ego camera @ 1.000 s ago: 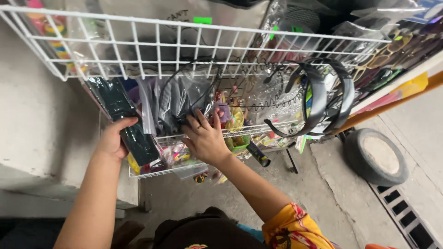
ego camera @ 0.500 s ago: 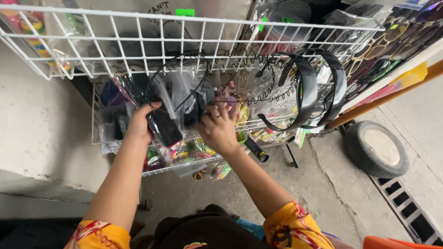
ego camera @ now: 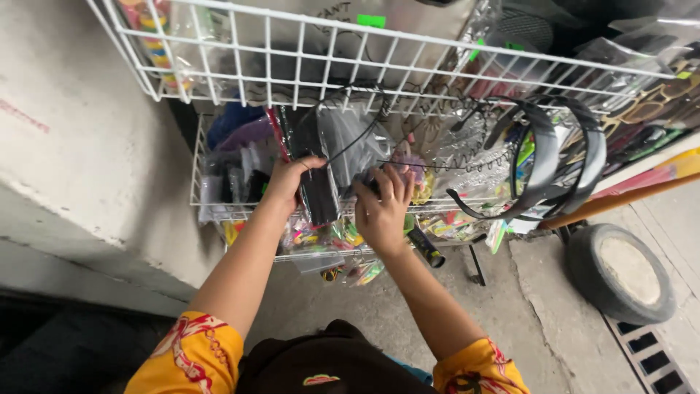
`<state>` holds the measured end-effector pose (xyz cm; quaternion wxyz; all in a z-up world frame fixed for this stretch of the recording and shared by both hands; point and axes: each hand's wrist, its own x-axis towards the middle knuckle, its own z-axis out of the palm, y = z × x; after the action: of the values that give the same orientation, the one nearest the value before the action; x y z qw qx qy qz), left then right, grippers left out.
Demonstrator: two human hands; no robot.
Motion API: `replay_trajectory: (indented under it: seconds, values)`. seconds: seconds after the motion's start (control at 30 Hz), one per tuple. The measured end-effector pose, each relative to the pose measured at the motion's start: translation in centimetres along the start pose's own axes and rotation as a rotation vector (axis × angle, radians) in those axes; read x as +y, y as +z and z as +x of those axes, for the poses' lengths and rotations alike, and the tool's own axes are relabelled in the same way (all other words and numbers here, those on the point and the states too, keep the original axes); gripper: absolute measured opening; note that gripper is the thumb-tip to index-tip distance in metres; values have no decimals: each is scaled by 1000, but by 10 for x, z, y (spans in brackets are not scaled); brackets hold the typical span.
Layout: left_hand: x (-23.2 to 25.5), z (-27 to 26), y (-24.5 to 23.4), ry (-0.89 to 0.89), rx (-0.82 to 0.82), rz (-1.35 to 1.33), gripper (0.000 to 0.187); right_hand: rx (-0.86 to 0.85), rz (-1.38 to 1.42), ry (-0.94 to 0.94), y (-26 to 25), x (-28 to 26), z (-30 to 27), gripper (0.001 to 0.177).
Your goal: The person picks up various packaged items, including colorful plastic cases and small pouches, from a blue shelf and places them into a white wire basket. They then move to a different shelf to pick up a small pink item and a bottle of liquid before returning to the first shelf to pick up a small cloth item.
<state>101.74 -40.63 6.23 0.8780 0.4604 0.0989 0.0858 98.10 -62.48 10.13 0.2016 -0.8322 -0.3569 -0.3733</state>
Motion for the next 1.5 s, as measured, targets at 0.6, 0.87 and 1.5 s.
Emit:
replay_trajectory:
  seconds: [0.6,0.87,1.5]
  values:
    - [156,-130,-134,267,360,256,36,-595,442,-336,109,-114,122,68]
    - [138,-148,-159,272,343,339,38,-766,533,-281,139,-146,135,74]
    - [128,-146,-154,299,302,274,37,-827,240,-265,157,-137,123,46]
